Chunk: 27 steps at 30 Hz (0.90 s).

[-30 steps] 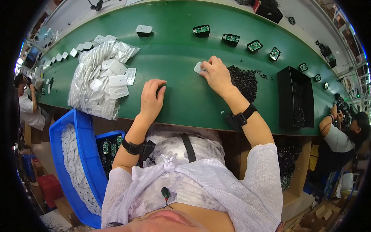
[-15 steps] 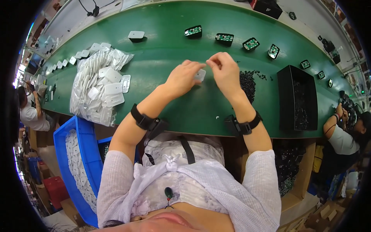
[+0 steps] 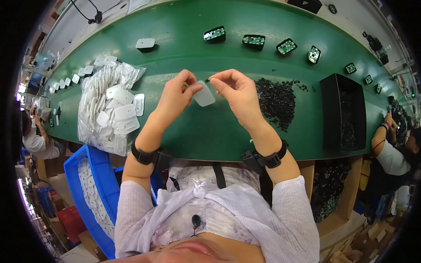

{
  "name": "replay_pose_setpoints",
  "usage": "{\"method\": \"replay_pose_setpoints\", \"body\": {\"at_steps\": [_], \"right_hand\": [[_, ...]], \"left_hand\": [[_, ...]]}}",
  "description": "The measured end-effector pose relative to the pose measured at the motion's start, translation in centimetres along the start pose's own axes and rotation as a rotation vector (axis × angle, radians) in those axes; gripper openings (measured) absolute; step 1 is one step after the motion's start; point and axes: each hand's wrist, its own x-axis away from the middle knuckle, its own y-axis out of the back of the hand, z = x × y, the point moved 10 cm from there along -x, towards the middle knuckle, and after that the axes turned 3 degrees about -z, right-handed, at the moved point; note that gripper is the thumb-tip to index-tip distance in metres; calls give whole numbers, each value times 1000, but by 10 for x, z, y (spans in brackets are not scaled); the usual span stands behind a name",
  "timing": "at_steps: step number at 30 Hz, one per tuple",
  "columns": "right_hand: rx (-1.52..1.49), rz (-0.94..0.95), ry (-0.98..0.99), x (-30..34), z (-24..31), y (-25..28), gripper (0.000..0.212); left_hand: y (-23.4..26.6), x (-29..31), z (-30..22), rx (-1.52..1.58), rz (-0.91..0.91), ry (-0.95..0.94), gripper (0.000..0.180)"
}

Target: Assembling small electronic components into plastic housings on a factory production line.

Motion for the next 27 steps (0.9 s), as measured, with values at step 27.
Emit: {"method": "replay_pose_setpoints", "body": {"at_steps": [27], "right_hand": [[804, 71, 659, -7, 11, -52, 11]], "left_hand": [[-17, 22, 49, 788, -19, 317, 9]]}}
